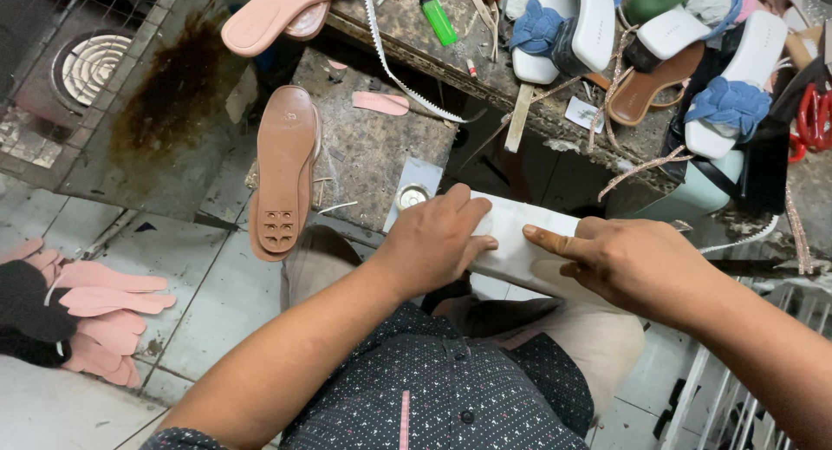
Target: The person takes a sandal sole from a rack, holds it in one hand, and brushes glue from a small tin onto the sole's surface, redipping the brush as needed. The person turns the sole to coat different areas and places the finished sole back on the storage rack.
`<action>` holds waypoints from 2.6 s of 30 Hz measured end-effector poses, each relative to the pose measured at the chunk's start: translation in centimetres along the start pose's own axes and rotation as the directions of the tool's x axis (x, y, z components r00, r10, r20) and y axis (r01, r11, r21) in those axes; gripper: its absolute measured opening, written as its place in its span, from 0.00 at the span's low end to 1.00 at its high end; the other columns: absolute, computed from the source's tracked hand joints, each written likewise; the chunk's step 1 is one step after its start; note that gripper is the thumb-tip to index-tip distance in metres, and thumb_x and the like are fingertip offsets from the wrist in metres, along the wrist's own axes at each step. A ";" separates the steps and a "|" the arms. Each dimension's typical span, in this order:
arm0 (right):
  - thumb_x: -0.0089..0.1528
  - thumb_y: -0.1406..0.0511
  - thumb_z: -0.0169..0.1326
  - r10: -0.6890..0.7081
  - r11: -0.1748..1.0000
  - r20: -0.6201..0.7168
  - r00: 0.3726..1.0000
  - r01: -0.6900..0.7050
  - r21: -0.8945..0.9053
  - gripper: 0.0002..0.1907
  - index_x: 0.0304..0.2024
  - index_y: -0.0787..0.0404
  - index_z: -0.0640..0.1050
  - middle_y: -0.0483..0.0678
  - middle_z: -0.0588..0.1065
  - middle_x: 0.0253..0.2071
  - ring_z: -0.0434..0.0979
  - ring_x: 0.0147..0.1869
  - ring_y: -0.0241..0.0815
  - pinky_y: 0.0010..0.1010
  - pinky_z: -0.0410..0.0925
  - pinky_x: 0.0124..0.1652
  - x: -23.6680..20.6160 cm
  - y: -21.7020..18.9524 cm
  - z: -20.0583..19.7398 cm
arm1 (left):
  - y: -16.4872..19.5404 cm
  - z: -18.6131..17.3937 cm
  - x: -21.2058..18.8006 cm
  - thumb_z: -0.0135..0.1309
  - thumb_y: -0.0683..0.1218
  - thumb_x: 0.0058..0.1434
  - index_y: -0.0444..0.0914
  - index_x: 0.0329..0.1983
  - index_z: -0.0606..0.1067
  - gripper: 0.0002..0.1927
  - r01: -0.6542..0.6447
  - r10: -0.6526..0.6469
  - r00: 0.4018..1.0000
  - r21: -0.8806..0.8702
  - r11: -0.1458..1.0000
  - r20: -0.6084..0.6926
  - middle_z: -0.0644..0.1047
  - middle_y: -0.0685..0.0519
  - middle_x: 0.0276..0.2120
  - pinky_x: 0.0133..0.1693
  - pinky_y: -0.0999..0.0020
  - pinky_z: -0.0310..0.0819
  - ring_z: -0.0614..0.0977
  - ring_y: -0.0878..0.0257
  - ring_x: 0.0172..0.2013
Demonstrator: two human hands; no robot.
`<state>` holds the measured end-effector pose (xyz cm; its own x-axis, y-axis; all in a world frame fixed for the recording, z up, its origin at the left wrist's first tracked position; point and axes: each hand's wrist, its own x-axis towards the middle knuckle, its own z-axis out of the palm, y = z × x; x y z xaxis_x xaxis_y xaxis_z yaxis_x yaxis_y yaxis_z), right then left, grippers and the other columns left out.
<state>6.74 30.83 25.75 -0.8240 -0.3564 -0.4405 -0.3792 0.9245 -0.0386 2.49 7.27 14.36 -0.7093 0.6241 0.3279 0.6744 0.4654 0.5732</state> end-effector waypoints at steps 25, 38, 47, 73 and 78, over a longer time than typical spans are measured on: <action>0.55 0.56 0.61 -0.043 0.998 -0.016 0.999 0.044 0.054 0.37 0.67 0.27 0.70 0.46 0.74 0.32 0.78 0.30 0.51 0.45 0.70 0.28 0.3 0.0 1.8 | 0.2 1.0 -1.1 0.61 0.53 0.63 0.37 0.50 0.75 0.19 0.037 -0.042 0.998 -0.119 0.992 -0.036 0.72 0.46 0.43 0.36 0.57 0.78 0.81 0.49 0.36; 0.57 0.56 0.58 -0.037 0.998 0.009 0.999 0.036 0.052 0.35 0.68 0.26 0.69 0.47 0.74 0.33 0.78 0.29 0.51 0.45 0.71 0.29 0.9 0.3 3.3 | -7.3 0.5 -2.6 0.63 0.52 0.62 0.38 0.45 0.76 0.17 0.383 -0.353 0.883 0.043 0.923 -0.309 0.76 0.46 0.41 0.37 0.50 0.74 0.80 0.44 0.39; 0.58 0.56 0.54 -0.051 0.999 0.061 0.997 0.051 0.011 0.36 0.70 0.26 0.66 0.47 0.74 0.34 0.78 0.30 0.52 0.45 0.70 0.30 2.3 0.9 4.2 | -9.7 3.2 -5.1 0.67 0.55 0.56 0.36 0.53 0.74 0.27 0.219 -0.174 0.960 0.198 0.955 -0.221 0.74 0.44 0.51 0.46 0.50 0.74 0.77 0.45 0.46; 0.59 0.53 0.55 -0.014 0.969 0.243 0.970 0.073 -0.236 0.37 0.72 0.23 0.63 0.49 0.76 0.31 0.80 0.31 0.53 0.45 0.72 0.30 8.5 0.9 5.0 | -8.8 6.8 -4.3 0.73 0.49 0.46 0.36 0.53 0.72 0.33 0.392 -0.421 0.895 -0.186 0.901 -0.149 0.73 0.45 0.47 0.50 0.51 0.69 0.76 0.44 0.50; 0.59 0.53 0.55 -0.021 0.965 0.257 0.966 0.086 -0.247 0.38 0.72 0.23 0.62 0.49 0.76 0.31 0.80 0.31 0.52 0.44 0.72 0.30 9.3 0.4 4.8 | -8.8 6.5 -4.1 0.73 0.49 0.44 0.37 0.52 0.72 0.33 0.407 -0.437 0.889 -0.204 0.891 -0.136 0.73 0.46 0.46 0.49 0.51 0.70 0.76 0.45 0.49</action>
<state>0.95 28.53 17.32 -0.6800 -0.3288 -0.6554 -0.5410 0.8283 0.1458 0.83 4.67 3.06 -0.9533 0.2657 0.1434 0.2704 0.5401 0.7969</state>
